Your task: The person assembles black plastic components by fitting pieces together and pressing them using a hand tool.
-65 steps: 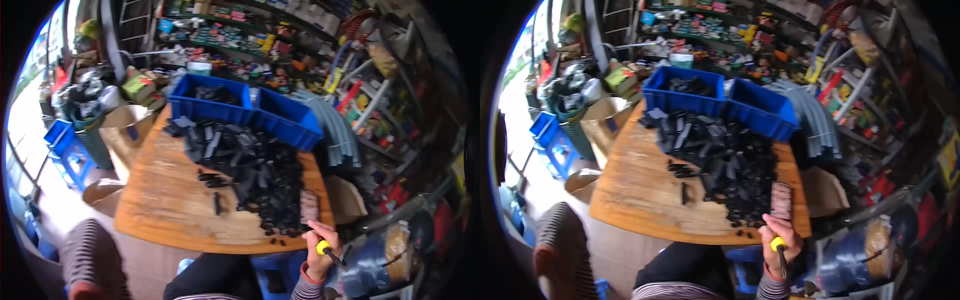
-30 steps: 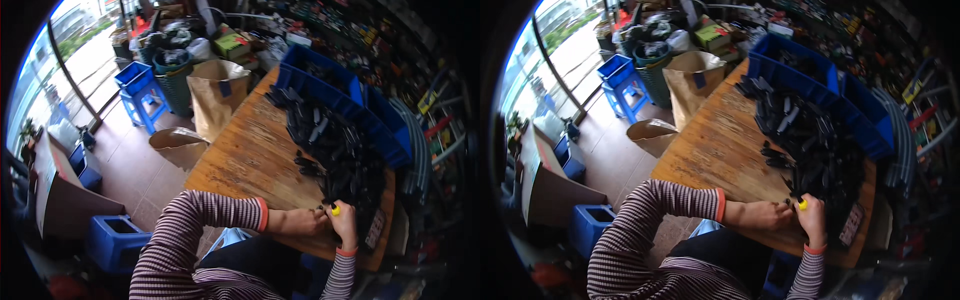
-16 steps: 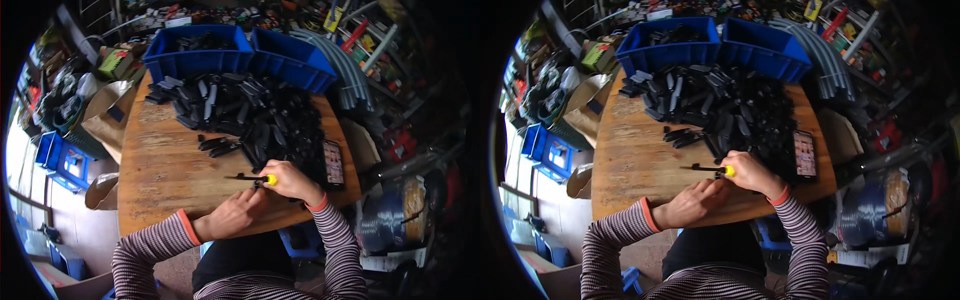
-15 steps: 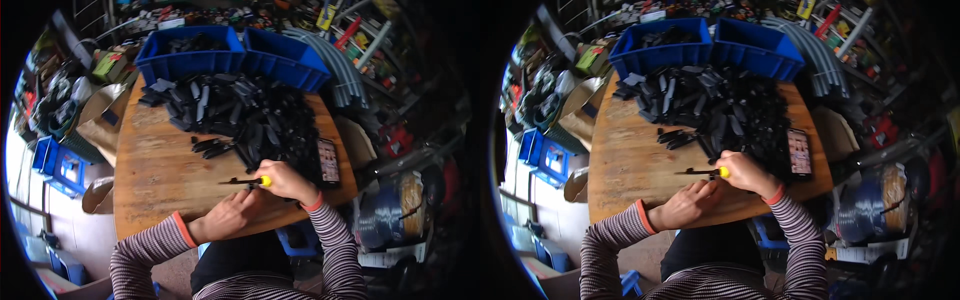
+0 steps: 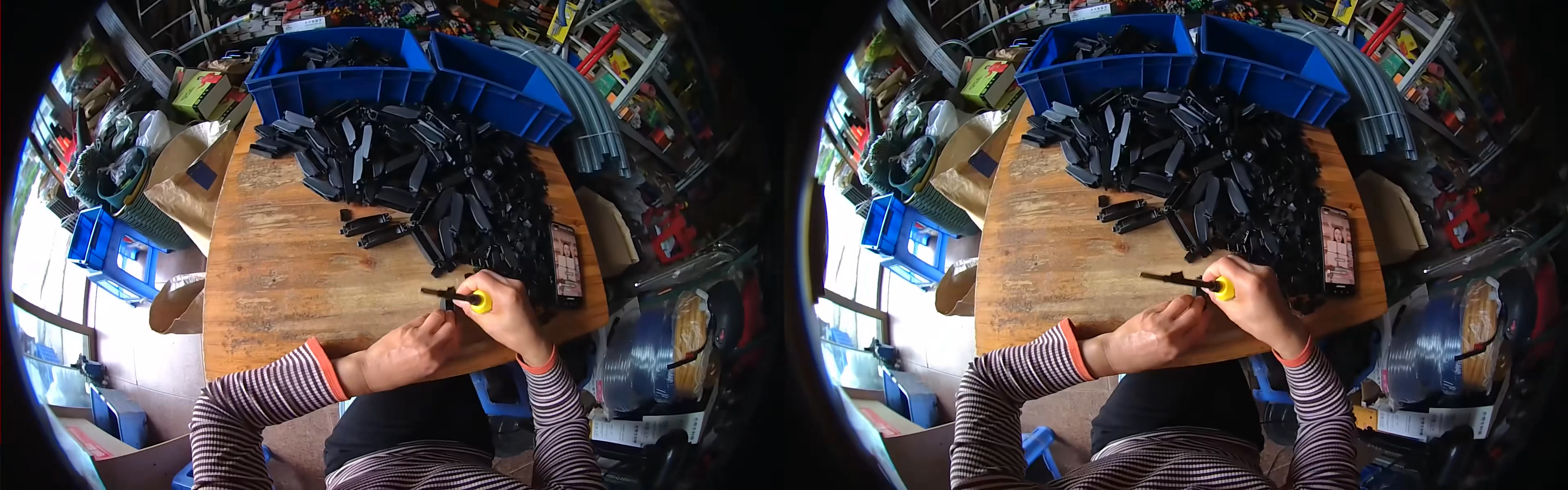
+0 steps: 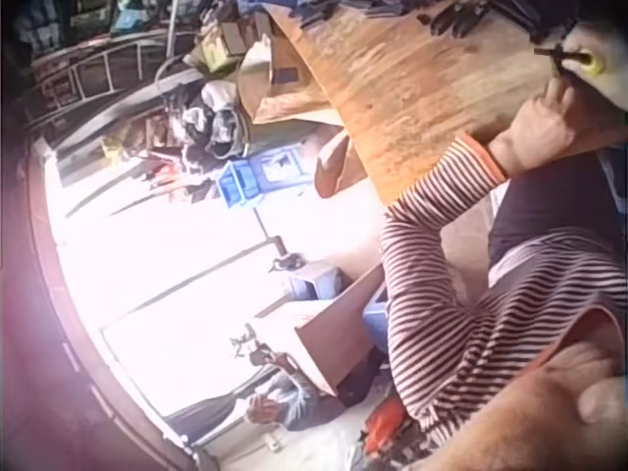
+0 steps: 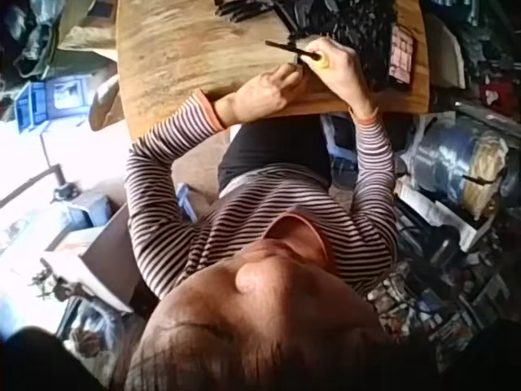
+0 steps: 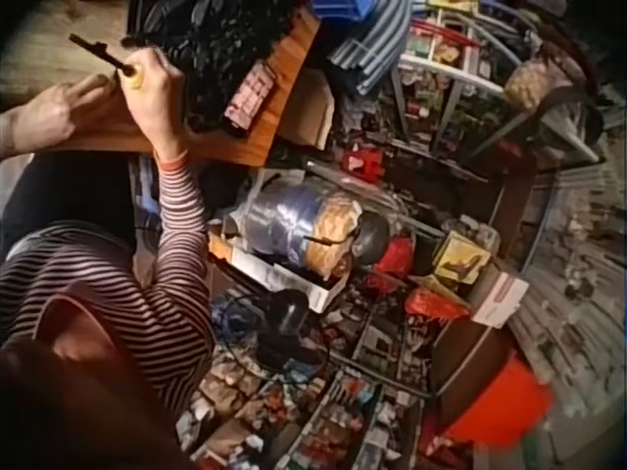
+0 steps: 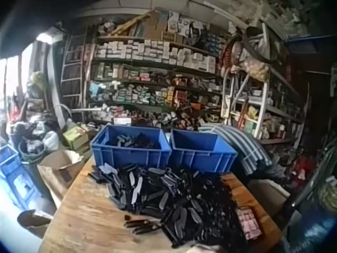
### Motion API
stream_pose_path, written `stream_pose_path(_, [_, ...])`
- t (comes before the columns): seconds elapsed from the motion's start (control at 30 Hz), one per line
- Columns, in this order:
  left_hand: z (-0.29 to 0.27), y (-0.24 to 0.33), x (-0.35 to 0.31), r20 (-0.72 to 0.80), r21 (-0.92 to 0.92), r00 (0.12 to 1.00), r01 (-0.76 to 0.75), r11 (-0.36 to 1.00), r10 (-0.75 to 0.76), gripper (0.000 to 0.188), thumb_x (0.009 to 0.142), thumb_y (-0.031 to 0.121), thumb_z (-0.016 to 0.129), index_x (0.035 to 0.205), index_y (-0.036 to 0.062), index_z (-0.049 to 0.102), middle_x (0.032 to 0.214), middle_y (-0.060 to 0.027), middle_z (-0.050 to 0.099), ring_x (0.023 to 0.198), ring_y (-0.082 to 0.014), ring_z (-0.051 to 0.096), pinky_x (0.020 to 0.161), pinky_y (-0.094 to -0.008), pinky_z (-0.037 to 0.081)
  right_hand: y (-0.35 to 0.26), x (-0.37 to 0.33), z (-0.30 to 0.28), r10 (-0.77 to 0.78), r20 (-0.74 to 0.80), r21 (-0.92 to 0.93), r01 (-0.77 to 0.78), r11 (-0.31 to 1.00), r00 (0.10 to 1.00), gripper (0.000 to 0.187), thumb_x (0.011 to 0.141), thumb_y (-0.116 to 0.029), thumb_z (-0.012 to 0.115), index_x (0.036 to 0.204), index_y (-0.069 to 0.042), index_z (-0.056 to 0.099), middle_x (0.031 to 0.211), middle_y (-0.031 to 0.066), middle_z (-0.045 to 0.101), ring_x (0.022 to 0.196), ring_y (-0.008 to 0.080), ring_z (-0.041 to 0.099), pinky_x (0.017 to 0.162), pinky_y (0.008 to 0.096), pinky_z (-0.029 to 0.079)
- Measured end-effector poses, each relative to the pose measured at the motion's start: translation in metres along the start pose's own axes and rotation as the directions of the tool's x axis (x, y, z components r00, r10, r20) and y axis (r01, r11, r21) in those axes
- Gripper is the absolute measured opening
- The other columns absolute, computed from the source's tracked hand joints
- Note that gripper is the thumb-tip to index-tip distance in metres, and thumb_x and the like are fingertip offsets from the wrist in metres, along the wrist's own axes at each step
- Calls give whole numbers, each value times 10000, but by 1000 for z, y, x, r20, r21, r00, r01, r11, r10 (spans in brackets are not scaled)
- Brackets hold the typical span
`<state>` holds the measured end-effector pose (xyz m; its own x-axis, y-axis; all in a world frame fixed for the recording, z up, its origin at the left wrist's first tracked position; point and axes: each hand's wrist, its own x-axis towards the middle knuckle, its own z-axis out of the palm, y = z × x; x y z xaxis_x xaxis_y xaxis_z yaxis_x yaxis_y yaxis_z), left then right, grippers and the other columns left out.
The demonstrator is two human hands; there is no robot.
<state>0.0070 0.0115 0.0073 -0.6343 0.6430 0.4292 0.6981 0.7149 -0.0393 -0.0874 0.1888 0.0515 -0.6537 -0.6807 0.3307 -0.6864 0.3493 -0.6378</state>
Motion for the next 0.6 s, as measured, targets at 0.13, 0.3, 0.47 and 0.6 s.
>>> stream_pose_path(0.13, [3,1,-1,-48,-13,999,2,1000,-3,377,792,179,548,1095,-41,592,1093,-153,581,1004,-230,567,862,-287,511,5,-2,11,-53,3,-92,54,994,999,226,690,57,731,856,-16,596,795,100,615,686,265,633,586,348,497])
stream_pose_path(0.3, [10,4,-1,-49,-59,999,13,998,-16,358,781,180,559,1057,-42,618,1079,-155,587,1009,-232,572,863,-287,521,5,-1,9,-85,61,-195,95,976,995,221,697,46,722,869,-19,599,794,100,616,696,265,638,596,347,507])
stream_pose_path(0.47, [6,3,0,10,-25,998,-68,997,68,394,762,157,573,1107,-28,617,1140,-164,566,1033,-255,578,770,-262,546,5,7,-7,-153,197,-195,192,962,968,161,773,1,692,860,-15,558,800,101,628,666,255,632,586,327,512])
stream_pose_path(0.6, [3,0,-2,-7,-54,998,-64,996,63,394,755,152,575,1100,-31,625,1122,-152,572,1005,-242,582,777,-262,542,-7,22,-18,-57,-9,190,58,980,998,138,847,-40,681,859,-20,545,738,74,613,634,164,605,571,276,482])
